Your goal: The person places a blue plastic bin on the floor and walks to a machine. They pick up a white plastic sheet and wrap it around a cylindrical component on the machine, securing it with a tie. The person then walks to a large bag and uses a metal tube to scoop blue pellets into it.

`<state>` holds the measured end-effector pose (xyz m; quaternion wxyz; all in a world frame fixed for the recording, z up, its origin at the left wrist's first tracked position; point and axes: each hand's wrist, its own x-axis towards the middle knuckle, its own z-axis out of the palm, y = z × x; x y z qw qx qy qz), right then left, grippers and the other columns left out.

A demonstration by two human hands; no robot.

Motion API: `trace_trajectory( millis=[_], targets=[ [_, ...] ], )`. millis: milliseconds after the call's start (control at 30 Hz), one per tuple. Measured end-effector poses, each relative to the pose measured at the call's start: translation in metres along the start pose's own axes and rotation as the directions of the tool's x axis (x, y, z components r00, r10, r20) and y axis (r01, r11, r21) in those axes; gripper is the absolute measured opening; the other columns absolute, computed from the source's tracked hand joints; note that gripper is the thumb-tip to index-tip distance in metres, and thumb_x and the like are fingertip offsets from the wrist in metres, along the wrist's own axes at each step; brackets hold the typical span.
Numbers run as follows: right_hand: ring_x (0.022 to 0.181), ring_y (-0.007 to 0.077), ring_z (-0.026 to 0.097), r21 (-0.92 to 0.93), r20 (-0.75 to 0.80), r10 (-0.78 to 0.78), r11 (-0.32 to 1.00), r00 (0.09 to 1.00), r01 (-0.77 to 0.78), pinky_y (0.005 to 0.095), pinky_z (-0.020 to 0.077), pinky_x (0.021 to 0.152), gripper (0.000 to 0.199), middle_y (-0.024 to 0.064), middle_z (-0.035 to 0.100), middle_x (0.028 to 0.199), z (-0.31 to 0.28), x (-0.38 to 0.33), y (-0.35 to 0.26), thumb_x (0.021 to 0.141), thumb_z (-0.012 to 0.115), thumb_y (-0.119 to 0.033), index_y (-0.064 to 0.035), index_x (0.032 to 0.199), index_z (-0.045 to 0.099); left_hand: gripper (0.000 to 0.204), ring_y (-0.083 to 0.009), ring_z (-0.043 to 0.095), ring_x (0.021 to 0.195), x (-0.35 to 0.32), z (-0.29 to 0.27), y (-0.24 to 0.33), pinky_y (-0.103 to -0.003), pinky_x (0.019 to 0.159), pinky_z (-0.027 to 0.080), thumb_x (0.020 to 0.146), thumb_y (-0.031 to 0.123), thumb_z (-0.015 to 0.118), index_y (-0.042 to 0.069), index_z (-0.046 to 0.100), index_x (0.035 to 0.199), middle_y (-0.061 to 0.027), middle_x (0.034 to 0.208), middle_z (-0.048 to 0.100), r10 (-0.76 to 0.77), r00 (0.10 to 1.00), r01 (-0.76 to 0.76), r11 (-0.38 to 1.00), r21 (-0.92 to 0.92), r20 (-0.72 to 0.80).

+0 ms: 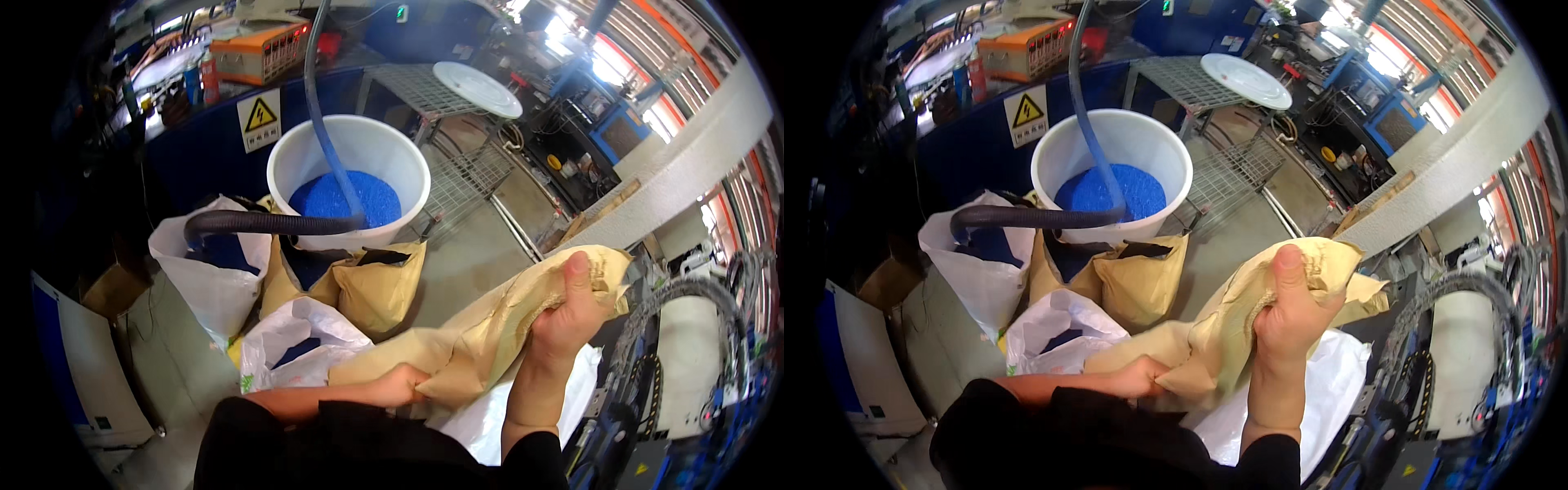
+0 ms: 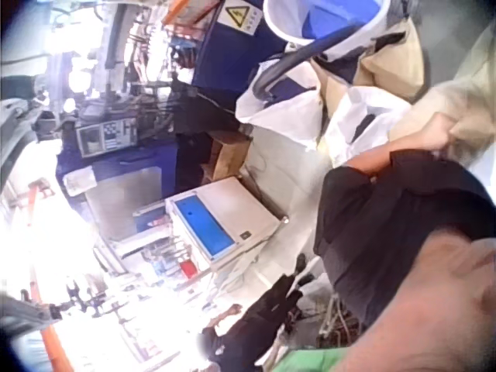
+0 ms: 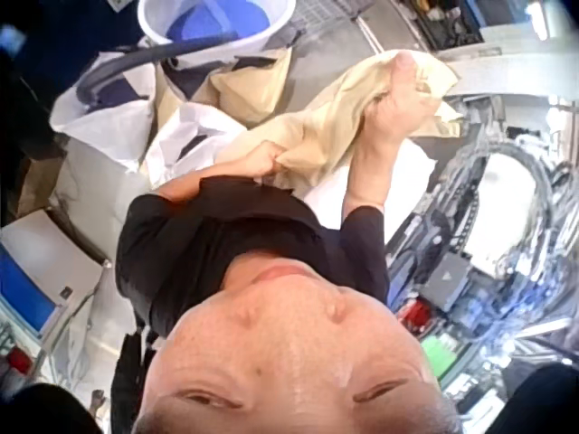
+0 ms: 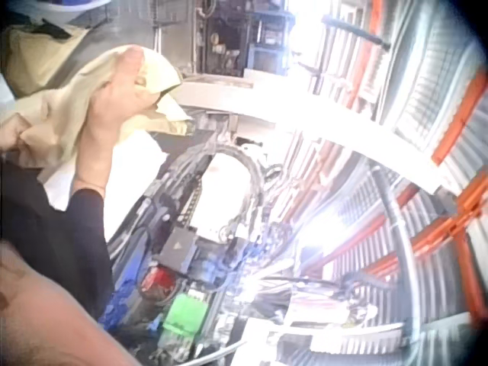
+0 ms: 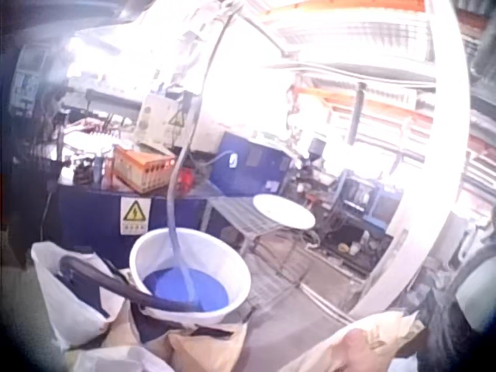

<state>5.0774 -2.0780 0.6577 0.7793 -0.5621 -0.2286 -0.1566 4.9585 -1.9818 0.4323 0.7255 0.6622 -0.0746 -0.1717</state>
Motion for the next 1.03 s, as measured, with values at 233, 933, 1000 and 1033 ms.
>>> trace_trajectory(
  millis=[233,933,1000,1033],
  targets=[
    [0.080,0.0198,0.058,-0.050,0.175,-0.172,0.982,0.969,0.184,0.0311,0.0468,0.072,0.025,0.0116,0.059,0.090,0.037,0.111,0.036,0.088,0.058,-0.016,0.0042,0.102,0.053,0.009,-0.0193,0.061,0.060,0.078,-0.058,0.024,-0.032,0.058,0.047,0.073,0.002,0.066,0.003,0.065,0.082,-0.0152,0.070,0.061,0.330,0.924,-0.280,0.928,0.246,-0.194],
    [0.124,0.0372,0.043,-0.381,0.738,0.219,0.916,0.638,0.126,0.0442,0.0349,0.102,0.051,0.0209,0.046,0.134,-0.071,0.377,0.625,0.087,0.058,-0.018,0.0011,0.132,0.043,0.038,-0.0280,0.067,0.085,0.294,-0.377,0.142,-0.038,0.078,0.055,0.073,0.001,0.057,0.000,0.058,0.111,-0.0143,0.097,0.066,-0.156,-0.091,-0.621,0.781,-0.067,-0.984],
    [0.116,0.0336,0.050,-0.271,0.775,0.375,0.924,0.509,-0.269,0.0429,0.0348,0.103,0.059,0.0177,0.047,0.133,-0.131,0.335,0.667,0.085,0.059,-0.018,0.0031,0.136,0.038,0.040,-0.0307,0.065,0.091,0.303,-0.412,0.111,-0.045,0.084,0.053,0.073,0.011,0.062,0.001,0.057,0.111,-0.0142,0.100,0.066,-0.259,-0.166,-0.583,0.804,-0.117,-0.952],
    [0.116,0.0336,0.050,-0.272,0.782,0.386,0.918,0.490,-0.289,0.0429,0.0348,0.103,0.059,0.0177,0.047,0.133,-0.128,0.338,0.677,0.085,0.059,-0.018,0.0031,0.136,0.038,0.042,-0.0320,0.064,0.095,0.305,-0.434,0.092,-0.048,0.087,0.052,0.073,0.015,0.065,0.002,0.056,0.111,-0.0141,0.101,0.065,-0.305,-0.208,-0.565,0.813,-0.140,-0.930]
  ],
)
